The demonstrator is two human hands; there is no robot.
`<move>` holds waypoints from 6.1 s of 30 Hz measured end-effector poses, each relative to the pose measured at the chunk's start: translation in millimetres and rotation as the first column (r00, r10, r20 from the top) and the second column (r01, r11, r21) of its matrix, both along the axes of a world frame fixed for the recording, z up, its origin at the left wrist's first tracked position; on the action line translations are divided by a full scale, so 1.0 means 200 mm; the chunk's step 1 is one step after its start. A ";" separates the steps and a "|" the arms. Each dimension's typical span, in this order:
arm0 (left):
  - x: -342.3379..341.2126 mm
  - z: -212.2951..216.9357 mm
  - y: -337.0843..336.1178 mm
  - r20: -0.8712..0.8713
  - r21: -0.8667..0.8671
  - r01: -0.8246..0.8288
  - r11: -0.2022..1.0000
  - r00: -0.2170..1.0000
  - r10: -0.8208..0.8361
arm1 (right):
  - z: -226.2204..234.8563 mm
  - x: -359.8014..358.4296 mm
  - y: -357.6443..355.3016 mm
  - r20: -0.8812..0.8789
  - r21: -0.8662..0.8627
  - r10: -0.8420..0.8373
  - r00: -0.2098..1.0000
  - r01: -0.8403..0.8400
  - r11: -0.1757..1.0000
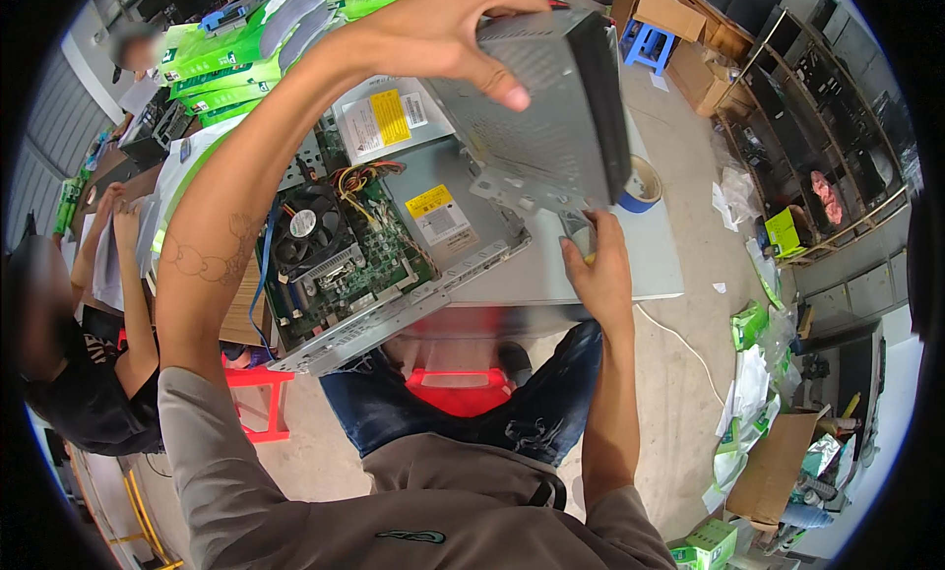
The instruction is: The person unscrews and removes internal components from a computer chassis using a screwdriver, including the power supply unit and internal metal housings.
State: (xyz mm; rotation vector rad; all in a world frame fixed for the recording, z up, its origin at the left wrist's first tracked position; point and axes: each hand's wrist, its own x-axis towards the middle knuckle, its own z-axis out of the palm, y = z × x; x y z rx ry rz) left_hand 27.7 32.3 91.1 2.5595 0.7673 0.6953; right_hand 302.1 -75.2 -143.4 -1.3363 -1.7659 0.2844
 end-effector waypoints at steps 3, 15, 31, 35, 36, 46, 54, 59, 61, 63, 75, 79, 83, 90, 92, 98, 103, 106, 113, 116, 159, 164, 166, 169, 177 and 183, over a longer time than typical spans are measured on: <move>0.03 0.04 0.01 0.090 -0.155 0.100 0.983 0.992 -0.087 | -0.02 -0.01 -0.01 0.056 0.061 -0.088 0.995 0.084 0.995; 0.37 -0.41 0.30 0.020 0.588 -0.282 0.758 0.942 0.335 | -0.06 -0.02 -0.03 -0.175 0.223 -0.366 0.914 0.398 0.890; 0.60 -0.70 0.57 0.078 0.828 -0.294 0.477 0.903 0.423 | -0.09 -0.04 -0.03 -0.283 0.246 -0.460 0.841 0.528 0.813; 0.67 -0.77 0.80 0.068 0.879 -0.271 0.392 0.886 0.460 | -0.09 -0.04 -0.03 -0.251 0.256 -0.451 0.856 0.508 0.822; 0.70 -0.80 0.86 0.066 0.892 -0.268 0.364 0.874 0.481 | -0.08 -0.04 -0.03 -0.234 0.266 -0.445 0.865 0.497 0.826; 0.89 -1.08 1.28 0.110 0.751 -0.510 0.420 0.723 0.682 | -0.07 -0.05 -0.02 -0.137 0.247 -0.458 0.879 0.478 0.843; 0.76 -1.09 1.41 0.032 0.532 -0.409 0.742 0.885 0.465 | -0.06 -0.07 -0.03 -0.135 0.186 -0.460 0.878 0.478 0.858; 0.58 -0.63 1.35 -0.286 0.441 -0.266 0.857 0.864 0.415 | -0.07 -0.06 -0.02 -0.109 0.250 -0.453 0.885 0.466 0.849; 0.39 -0.45 1.23 -0.461 0.375 -0.250 0.893 0.785 0.414 | -0.08 -0.05 -0.01 -0.109 0.239 -0.447 0.888 0.459 0.856; 0.14 -0.33 1.08 -0.721 0.319 -0.184 0.930 0.589 0.364 | -0.10 -0.05 -0.01 -0.085 0.286 -0.448 0.890 0.453 0.845; -0.64 -0.43 0.50 -0.566 -0.288 -0.624 0.726 0.723 0.397 | -0.03 -0.09 -0.03 0.094 0.135 -0.171 0.981 0.157 0.978; -0.53 -0.40 0.23 -0.387 0.346 -0.418 0.840 0.752 0.534 | -0.02 -0.10 -0.03 0.107 0.125 -0.151 0.983 0.137 0.983; -0.44 -0.53 -0.21 -0.386 0.306 -0.064 0.950 0.904 0.185 | -0.03 -0.11 -0.03 0.133 0.099 -0.171 0.976 0.159 0.982; -0.44 -0.76 -0.43 -0.558 0.299 -0.113 0.947 0.785 0.270 | -0.04 -0.09 -0.03 0.047 0.052 -0.152 0.987 0.150 0.987; -0.44 -0.80 -0.42 -0.511 0.304 -0.224 0.926 0.782 0.358 | -0.04 -0.06 -0.02 -0.083 -0.013 -0.107 0.991 0.107 0.994; -0.41 -0.84 -0.39 -0.334 0.281 -0.445 0.850 0.785 0.522 | -0.05 0.00 -0.01 -0.132 -0.020 -0.096 0.987 0.094 0.995; -0.39 -0.78 -0.27 -0.426 0.140 -0.439 0.888 0.783 0.454 | -0.06 -0.02 0.00 -0.118 -0.056 -0.032 0.993 0.025 0.998; -0.39 -0.79 -0.23 -0.587 0.127 -0.369 0.921 0.720 0.370 | -0.06 -0.04 0.00 -0.065 -0.073 -0.079 0.995 0.074 0.995; -0.40 -0.74 -0.24 -0.501 0.104 -0.346 0.932 0.791 0.350 | -0.07 -0.07 0.01 0.077 0.020 -0.168 0.983 0.167 0.986; -0.39 -0.65 -0.23 -0.721 -0.038 -0.462 0.886 0.627 0.296 | -0.07 -0.07 0.01 0.075 0.009 -0.184 0.980 0.184 0.983; -0.39 -0.71 -0.37 -0.551 0.055 -0.405 0.913 0.750 0.366 | -0.06 -0.09 0.00 0.069 -0.004 -0.257 0.964 0.258 0.966; -0.42 -0.71 -0.39 -0.563 0.013 -0.425 0.905 0.745 0.358 | -0.06 -0.09 0.00 0.088 0.005 -0.258 0.962 0.258 0.966; -0.44 -0.71 -0.40 -0.547 0.060 -0.395 0.917 0.755 0.361 | -0.07 -0.09 0.00 0.092 0.008 -0.255 0.962 0.256 0.967; -0.43 -0.71 -0.39 -0.554 0.039 -0.409 0.912 0.751 0.360 | -0.07 -0.08 0.00 0.100 0.035 -0.249 0.963 0.247 0.968; -0.38 -0.60 -0.36 -0.586 -0.188 -0.469 0.863 0.758 0.285 | -0.09 -0.07 0.01 0.115 0.060 -0.249 0.962 0.243 0.968; -0.37 -0.55 -0.36 -0.622 -0.236 -0.463 0.854 0.747 0.232 | -0.09 -0.08 0.02 0.112 0.071 -0.260 0.959 0.253 0.965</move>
